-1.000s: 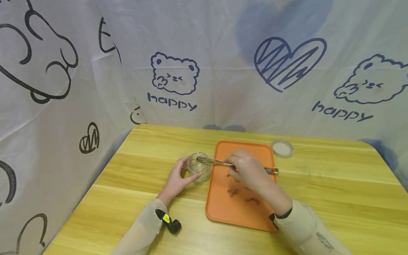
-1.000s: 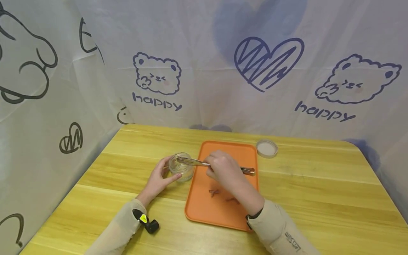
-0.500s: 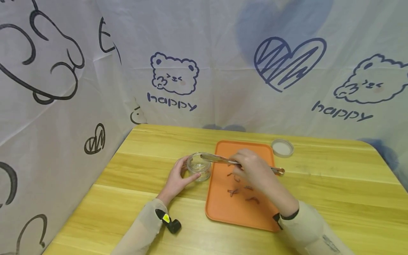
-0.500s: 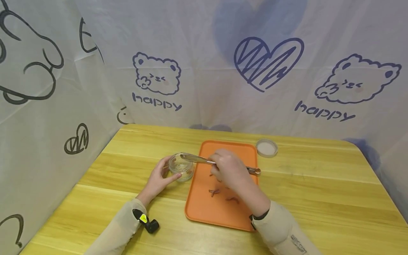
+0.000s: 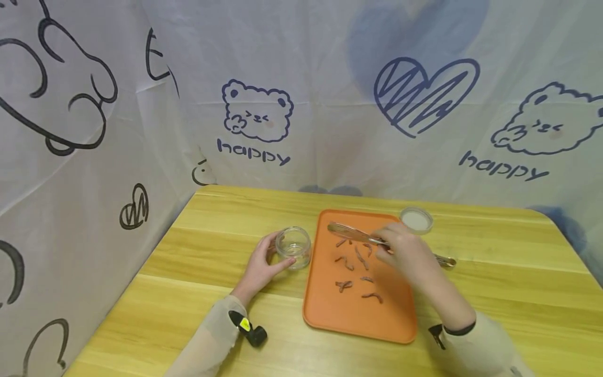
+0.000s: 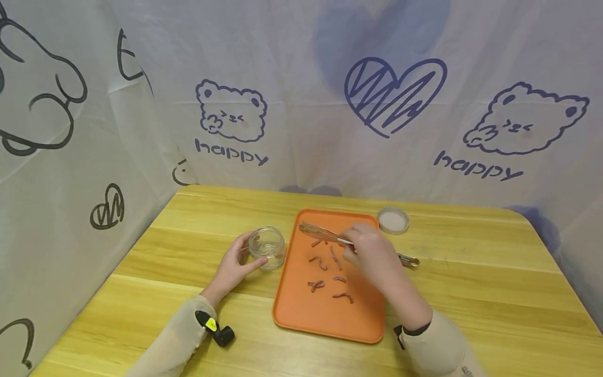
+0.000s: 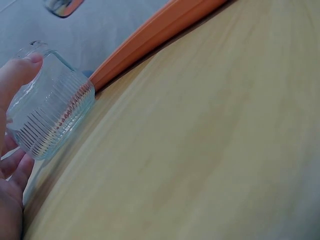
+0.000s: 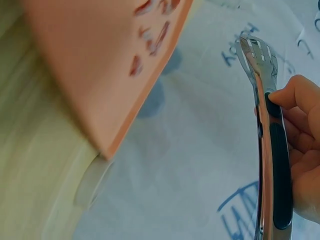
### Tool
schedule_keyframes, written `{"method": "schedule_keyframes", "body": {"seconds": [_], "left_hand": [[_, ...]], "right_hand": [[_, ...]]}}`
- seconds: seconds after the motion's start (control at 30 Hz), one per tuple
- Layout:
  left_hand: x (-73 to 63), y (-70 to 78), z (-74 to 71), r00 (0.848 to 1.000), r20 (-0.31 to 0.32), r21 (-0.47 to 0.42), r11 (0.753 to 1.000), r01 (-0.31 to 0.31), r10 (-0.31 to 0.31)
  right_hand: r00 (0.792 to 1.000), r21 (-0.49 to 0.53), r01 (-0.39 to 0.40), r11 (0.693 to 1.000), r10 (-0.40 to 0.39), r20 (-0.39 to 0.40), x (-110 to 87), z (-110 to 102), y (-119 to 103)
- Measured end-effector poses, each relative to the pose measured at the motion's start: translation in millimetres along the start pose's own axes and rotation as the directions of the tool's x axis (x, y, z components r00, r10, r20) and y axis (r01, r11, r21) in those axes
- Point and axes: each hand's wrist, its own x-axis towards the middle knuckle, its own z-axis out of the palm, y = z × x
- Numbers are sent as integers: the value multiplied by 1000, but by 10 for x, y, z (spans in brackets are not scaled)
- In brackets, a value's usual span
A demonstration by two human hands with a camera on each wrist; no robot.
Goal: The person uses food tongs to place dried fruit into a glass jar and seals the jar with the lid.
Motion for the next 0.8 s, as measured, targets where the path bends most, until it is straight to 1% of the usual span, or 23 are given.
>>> {"method": "schedule_keyframes", "body": {"seconds": [0.17,0.27,0.4,0.5,0.63,0.8], "left_hand": [[-5,-9,4,1000,-2,-3,1000,-2,2],[-8,-11,3,1000,-1,-13,1000,-15,15],[-8,-13,0,1000,-2,-12,1000,-19,19],[-7,-14,-2,1000,-4,-1,1000,-13,13],[-7,-16,-4,1000,-6,11,1000,0,0],[-5,-8,-4,1000,0,8,1000,2,-2]], "right_hand": [[994,0,-102,995,102,46,-143,-79,144],[988,0,-142,990,142,56,-236,-96,239],[988,-20,-149,989,150,22,-335,-59,376],[989,-33,-150,988,150,11,-387,-14,462],[986,-40,-161,986,162,40,-432,36,532],[978,-40,-187,981,190,83,-464,81,559]]}}
